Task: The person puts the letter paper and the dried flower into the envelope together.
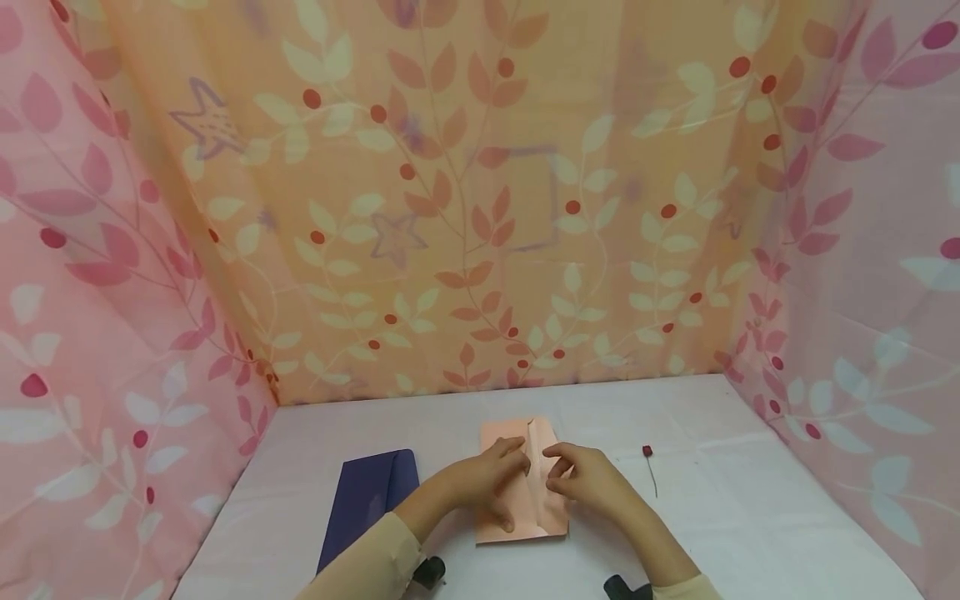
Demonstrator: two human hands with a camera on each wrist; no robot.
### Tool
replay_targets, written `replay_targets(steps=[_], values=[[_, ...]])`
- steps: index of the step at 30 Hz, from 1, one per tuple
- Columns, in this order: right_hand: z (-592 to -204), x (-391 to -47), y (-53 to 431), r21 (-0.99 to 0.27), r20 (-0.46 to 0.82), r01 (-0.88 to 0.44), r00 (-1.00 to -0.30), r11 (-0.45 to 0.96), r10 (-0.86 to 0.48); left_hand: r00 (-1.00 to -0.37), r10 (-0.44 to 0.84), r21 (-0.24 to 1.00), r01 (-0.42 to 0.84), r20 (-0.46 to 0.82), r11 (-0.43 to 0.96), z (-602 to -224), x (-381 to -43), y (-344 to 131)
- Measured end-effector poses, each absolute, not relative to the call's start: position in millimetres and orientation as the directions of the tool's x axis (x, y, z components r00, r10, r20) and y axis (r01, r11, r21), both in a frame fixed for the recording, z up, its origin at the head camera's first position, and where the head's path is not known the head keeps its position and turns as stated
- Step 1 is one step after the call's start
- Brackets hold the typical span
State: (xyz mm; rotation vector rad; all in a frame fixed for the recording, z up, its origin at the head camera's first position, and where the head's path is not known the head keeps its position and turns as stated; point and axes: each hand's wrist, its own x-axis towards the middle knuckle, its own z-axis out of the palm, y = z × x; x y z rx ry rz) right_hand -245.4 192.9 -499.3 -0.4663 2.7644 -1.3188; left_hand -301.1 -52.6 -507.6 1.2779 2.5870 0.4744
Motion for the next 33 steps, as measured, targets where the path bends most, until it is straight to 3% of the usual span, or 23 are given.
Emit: replay_targets(steps=[15,33], values=[[-478.8,-251.4,235.7,-0.697,0.185,-0.194,-0.979,0.691,-0.088,-0.613,0.787,0.409,0.704,-0.062,0.581,-507.4,-300.5,-51.9],[-480.6,-256.2,280.1,-0.632,0.288,-0.230,-0.956,0.740,-0.051,-0.627,0.776,0.427,0.686,-0.063,0.589,-506.5,-298.1,-54.1]])
